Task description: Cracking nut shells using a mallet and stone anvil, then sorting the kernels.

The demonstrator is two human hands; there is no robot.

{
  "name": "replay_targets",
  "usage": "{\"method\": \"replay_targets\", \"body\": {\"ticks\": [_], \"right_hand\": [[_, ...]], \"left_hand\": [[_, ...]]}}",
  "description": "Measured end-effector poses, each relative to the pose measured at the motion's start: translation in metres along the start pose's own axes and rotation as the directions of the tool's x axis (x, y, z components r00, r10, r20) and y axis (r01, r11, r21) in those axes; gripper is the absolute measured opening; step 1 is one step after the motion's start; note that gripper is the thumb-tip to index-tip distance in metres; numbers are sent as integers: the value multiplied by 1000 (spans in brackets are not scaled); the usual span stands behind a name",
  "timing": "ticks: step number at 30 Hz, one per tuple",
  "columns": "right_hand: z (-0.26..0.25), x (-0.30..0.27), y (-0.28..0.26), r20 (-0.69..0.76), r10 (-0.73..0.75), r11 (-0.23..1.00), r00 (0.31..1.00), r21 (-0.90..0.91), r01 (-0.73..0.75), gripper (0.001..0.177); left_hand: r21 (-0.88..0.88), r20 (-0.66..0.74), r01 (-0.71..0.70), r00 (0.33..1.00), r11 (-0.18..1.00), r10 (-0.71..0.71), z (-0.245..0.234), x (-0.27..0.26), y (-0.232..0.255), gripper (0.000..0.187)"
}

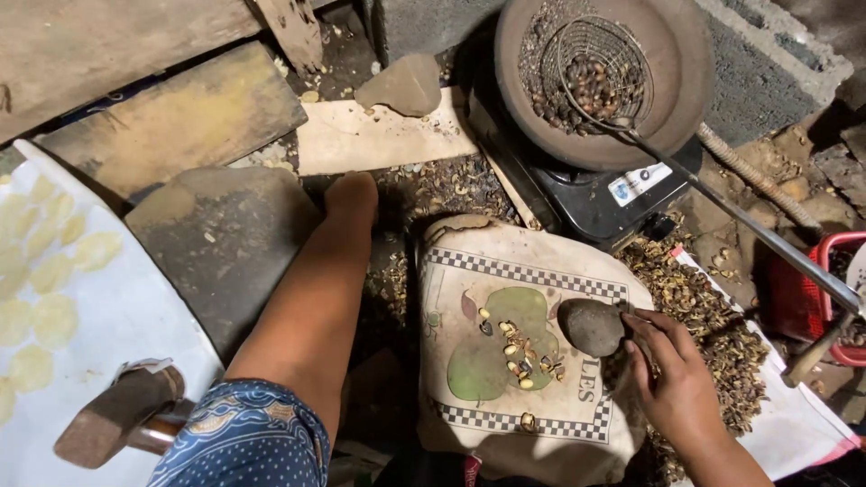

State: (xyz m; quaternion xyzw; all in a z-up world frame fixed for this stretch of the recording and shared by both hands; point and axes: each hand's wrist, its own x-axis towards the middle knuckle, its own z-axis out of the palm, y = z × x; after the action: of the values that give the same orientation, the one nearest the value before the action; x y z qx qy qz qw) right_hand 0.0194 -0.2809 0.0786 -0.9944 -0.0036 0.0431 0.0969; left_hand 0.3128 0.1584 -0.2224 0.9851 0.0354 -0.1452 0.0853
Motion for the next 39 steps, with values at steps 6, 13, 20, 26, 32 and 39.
{"method": "replay_targets", "body": {"ticks": [6, 13, 20, 26, 32, 39], "right_hand": [[-14, -3, -17, -90, -29, 990, 996, 135, 41, 40], [0, -6, -21, -209, -211, 921, 955, 285, 265, 10], [26, -17, -71, -41, -398, 814, 916, 444, 374, 16], [31, -12, -93, 18, -297, 836, 955, 488, 251, 17], [67, 14, -91, 270, -318, 937, 909, 236, 258, 16], [50, -14, -57, 309, -254, 931, 916, 334, 145, 15]], "left_hand": [[53, -99, 28, 995, 998, -22, 0, -5, 6, 30], [-620, -403, -4, 859, 784, -315, -58, -59, 17, 17], [-714, 167, 251, 968, -654, 190, -160, -242, 78, 26], [-793, 521, 498, 853, -352, 33, -200, -380, 141, 9], [-794, 593, 585, 805, -166, -1, -144, -438, 150, 32], [-729, 118, -53, 972, 682, 202, -83, -439, 178, 28]]}}
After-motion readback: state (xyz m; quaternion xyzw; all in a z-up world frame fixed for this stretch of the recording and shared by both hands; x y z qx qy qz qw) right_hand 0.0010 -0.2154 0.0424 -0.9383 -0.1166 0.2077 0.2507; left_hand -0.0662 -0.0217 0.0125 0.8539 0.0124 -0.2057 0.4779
